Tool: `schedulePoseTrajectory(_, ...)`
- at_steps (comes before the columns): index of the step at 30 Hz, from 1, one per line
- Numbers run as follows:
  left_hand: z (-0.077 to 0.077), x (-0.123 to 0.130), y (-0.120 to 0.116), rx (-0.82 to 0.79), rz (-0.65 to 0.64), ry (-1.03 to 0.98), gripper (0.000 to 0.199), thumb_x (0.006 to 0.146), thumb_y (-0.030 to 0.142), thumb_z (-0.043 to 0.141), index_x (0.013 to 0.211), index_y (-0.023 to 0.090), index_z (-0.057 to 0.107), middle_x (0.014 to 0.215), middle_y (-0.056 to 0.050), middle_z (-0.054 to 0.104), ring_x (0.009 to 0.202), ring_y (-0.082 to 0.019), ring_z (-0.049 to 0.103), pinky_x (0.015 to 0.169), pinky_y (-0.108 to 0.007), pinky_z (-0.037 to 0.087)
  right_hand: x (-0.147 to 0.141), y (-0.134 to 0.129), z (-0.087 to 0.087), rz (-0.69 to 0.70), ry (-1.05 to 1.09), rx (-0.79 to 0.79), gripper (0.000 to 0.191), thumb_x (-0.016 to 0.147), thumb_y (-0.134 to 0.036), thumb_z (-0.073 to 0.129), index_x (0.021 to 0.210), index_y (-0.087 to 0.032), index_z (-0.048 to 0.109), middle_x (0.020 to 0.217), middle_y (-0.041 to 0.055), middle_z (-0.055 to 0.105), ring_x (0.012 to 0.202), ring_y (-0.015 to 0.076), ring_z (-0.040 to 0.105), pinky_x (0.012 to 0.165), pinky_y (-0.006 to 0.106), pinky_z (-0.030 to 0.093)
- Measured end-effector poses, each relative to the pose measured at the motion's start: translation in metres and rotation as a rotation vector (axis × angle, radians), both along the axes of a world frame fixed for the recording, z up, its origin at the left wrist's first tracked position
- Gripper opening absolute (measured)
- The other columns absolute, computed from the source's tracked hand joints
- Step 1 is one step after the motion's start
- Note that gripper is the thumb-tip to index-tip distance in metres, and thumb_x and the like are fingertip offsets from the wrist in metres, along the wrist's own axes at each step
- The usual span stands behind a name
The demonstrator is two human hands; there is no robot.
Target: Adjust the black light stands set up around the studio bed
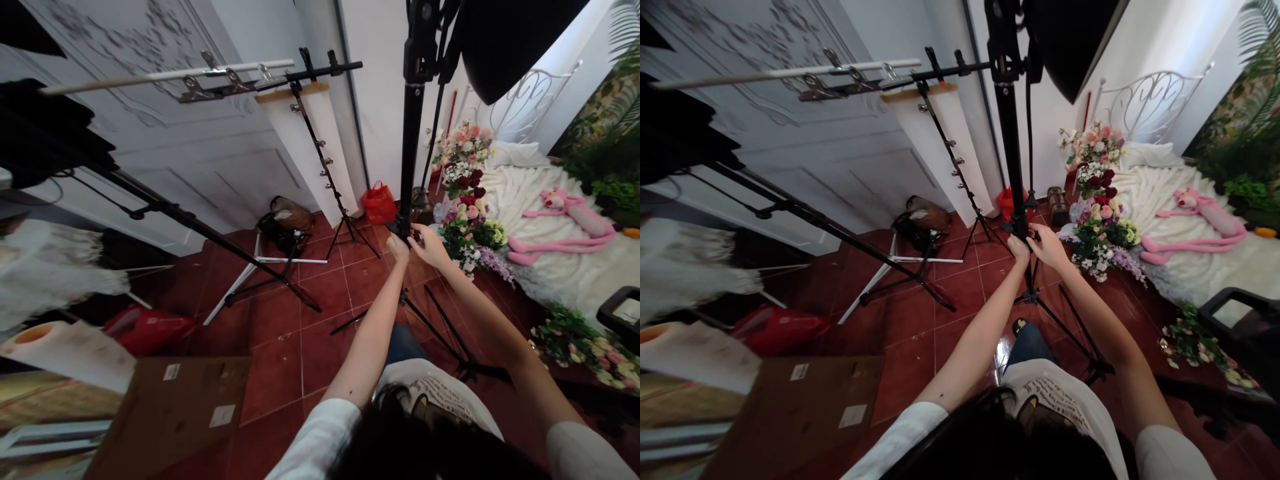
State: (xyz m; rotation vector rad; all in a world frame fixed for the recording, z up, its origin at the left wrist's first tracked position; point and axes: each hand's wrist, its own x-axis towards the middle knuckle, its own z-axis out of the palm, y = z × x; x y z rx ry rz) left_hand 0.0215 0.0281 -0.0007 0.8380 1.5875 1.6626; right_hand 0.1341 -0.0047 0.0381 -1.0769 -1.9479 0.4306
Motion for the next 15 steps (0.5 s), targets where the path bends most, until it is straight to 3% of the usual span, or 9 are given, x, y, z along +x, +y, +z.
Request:
schedulePoseTrajectory(4,0.0,-0.001,0.002,-0.044,0.06,0.02,0.042,0.097,0.036,0.048,0.057,0.024,0.047,0.056,-0.003,0.055,0.068,-0.019,0.06,0.069,-0.029,0.047,0.002,-0.005,-0.025,0.048,-0.016,-0.053,0.049,0.104,-0.049,0.045,0.138,-0.018,0.06,0.146,0.021,0.062,0.139,0.0315,0.058,0.121,0.054,0.043)
schedulePoseTrajectory(7,0.0,-0.001,0.001,-0.026,0.035,0.045,0.04,0.097,0.037,0.047,0.059,0.023,0.051,0.061,-0.006,0.06,0.069,-0.019,0.061,0.069,-0.029,0.047,0.001,-0.007,-0.033,0.034,0.0,-0.079,0.05,0.105,-0.048,0.042,0.144,-0.018,0.055,0.15,0.0197,0.059,0.143,0.029,0.055,0.124,0.052,0.041)
schedulePoseTrajectory(11,0.0,0.0,0.001,0.025,0.058,0.052,0.034,0.098,0.03,0.042,0.072,0.021,0.061,0.079,-0.008,0.071,0.079,-0.02,0.066,0.077,-0.029,0.05,-0.002,-0.004,-0.036,-0.049,0.003,-0.088,0.052,0.107,-0.05,0.035,0.138,-0.015,0.057,0.14,0.0225,0.065,0.131,0.0311,0.062,0.117,0.054,0.045)
schedulePoseTrajectory(15,-0.003,0.0,0.003,0.012,0.06,0.056,0.033,0.096,0.02,0.039,0.073,0.019,0.063,0.083,-0.011,0.073,0.085,-0.021,0.068,0.081,-0.03,0.05,-0.004,0.004,-0.037,-0.084,-0.006,-0.077,0.049,0.108,-0.049,0.031,0.125,-0.017,0.063,0.125,0.0211,0.07,0.119,0.0315,0.066,0.11,0.053,0.048)
